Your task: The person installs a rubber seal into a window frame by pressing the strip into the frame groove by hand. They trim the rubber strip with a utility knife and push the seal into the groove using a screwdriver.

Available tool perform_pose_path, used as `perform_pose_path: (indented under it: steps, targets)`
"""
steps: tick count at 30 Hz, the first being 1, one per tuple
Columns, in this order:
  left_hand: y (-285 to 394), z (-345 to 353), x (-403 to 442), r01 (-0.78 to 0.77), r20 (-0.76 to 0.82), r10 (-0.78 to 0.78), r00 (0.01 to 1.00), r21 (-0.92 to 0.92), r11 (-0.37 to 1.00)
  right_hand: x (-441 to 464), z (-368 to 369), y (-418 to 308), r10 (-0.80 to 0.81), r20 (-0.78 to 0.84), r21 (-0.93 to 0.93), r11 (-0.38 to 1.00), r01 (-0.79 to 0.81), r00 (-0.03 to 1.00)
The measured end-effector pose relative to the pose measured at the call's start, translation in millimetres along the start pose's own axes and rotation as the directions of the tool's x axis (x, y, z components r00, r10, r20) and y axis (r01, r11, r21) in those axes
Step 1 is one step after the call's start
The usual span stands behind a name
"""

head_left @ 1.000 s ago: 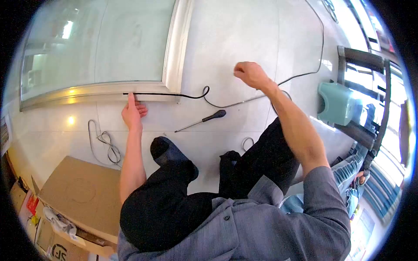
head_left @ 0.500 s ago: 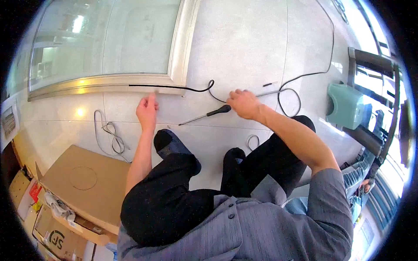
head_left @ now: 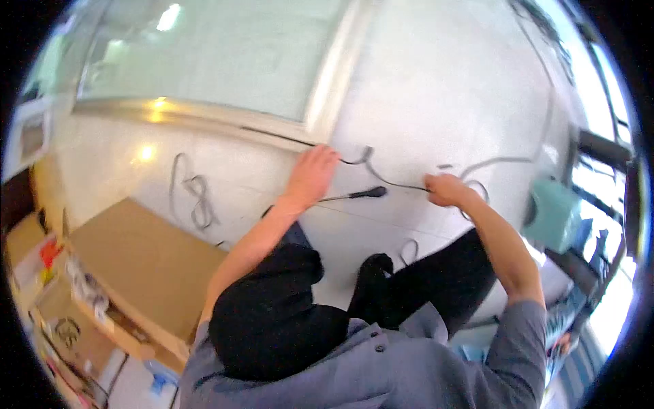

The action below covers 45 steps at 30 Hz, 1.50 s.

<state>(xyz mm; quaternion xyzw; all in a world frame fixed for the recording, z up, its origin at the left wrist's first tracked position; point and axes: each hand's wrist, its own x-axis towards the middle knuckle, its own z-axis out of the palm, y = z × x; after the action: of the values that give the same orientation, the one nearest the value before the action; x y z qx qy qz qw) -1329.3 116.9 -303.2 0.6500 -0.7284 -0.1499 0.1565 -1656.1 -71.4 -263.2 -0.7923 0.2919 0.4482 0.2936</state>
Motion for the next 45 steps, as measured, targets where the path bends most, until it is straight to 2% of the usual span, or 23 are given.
perform_pose_path:
  steps: [1,2,3,7,9,11,12,14,15,17,18,19,20,21,23,24,28,35,37,39,41,43,45]
  targets:
    - [0,-2,1,-0.023,-0.029,0.023,0.999,0.006,1.000,-6,5,13,-0.051,-0.109,0.050,0.997,0.057,0.993]
    - [0,-6,1,-0.002,-0.043,0.001,0.999,-0.005,1.000,-23,-11,11,-0.011,-0.083,0.068,0.998,0.017,0.996]
    - [-1,-7,2,0.011,-0.056,-0.012,0.998,-0.025,1.000,-32,-13,21,-0.041,-0.146,0.090,0.994,0.055,0.988]
    - [-1,-7,5,0.054,-0.102,-0.060,0.993,-0.063,0.997,-81,-1,78,0.122,-0.137,0.073,0.991,-0.113,0.983]
    - [-1,-9,7,0.060,-0.053,-0.062,0.997,-0.039,0.997,-108,12,99,0.202,-0.123,-0.035,0.978,-0.208,0.972]
    - [-1,-8,5,0.074,-0.018,-0.074,0.997,-0.030,0.997,-125,58,149,0.116,-0.172,-0.362,0.916,-0.173,0.978]
    - [0,-6,5,0.080,0.022,-0.079,0.997,-0.028,0.996,-139,65,146,0.121,-0.174,-0.364,0.914,-0.178,0.977]
    - [0,-4,2,0.064,-0.004,-0.065,0.998,-0.050,0.997,-160,76,136,0.053,-0.320,-0.226,0.965,-0.131,0.946]
    - [-2,-5,0,0.058,-0.023,-0.060,0.998,-0.069,0.996,-158,78,137,0.057,-0.318,-0.225,0.965,-0.134,0.946]
    - [-8,-9,-8,0.141,-0.070,-0.143,0.987,-0.027,0.990,-147,82,140,0.001,-0.670,0.093,0.992,0.082,0.742]
    - [-11,-12,-11,0.223,-0.120,-0.219,0.968,0.014,0.975,-147,68,127,0.009,-0.668,0.099,0.992,0.077,0.744]
    - [-14,-18,-17,0.216,-0.113,-0.214,0.970,0.011,0.976,-147,35,92,0.297,-0.579,0.494,0.869,0.037,0.760]
    - [-18,-24,-23,0.331,-0.092,-0.326,0.941,0.043,0.943,-145,11,63,0.525,-0.385,0.803,0.596,-0.005,0.760]
    - [-21,-28,-28,0.441,-0.072,-0.436,0.897,0.076,0.894,-144,3,48,0.531,-0.378,0.807,0.590,-0.010,0.758]
    - [-28,-25,-34,0.483,-0.012,-0.483,0.875,0.074,0.873,-141,-7,29,0.534,-0.450,0.864,0.462,0.200,0.716]
    - [-29,-28,-34,0.482,-0.015,-0.482,0.876,0.093,0.871,-141,-11,26,0.514,-0.485,0.820,0.549,0.163,0.708]
    - [-27,-36,-27,0.430,0.043,-0.439,0.897,0.138,0.892,-138,-19,11,0.562,-0.396,0.869,0.486,0.097,0.726]
    - [-34,-34,-33,0.346,0.046,-0.356,0.934,0.141,0.927,-134,-25,-28,0.548,-0.485,0.800,0.593,0.093,0.681]
    - [-34,-43,-30,0.456,0.122,-0.470,0.874,0.125,0.881,-146,-34,-47,0.544,-0.523,0.751,0.659,0.052,0.656]
    - [-41,-56,-28,0.451,0.097,-0.466,0.879,0.144,0.881,-157,-44,-71,0.460,-0.590,0.685,0.720,0.110,0.664]
    - [-47,-74,-34,0.462,0.094,-0.463,0.881,0.040,0.886,-177,-66,-99,0.431,-0.584,0.681,0.721,0.127,0.687]
    - [-50,-109,-46,0.601,0.326,-0.535,0.780,-0.150,0.785,-195,-72,-117,0.373,-0.602,0.642,0.752,0.150,0.706]
    - [-55,-148,-61,0.737,0.659,-0.473,0.585,-0.189,0.649,-213,-64,-126,0.360,-0.636,0.613,0.773,0.163,0.682]
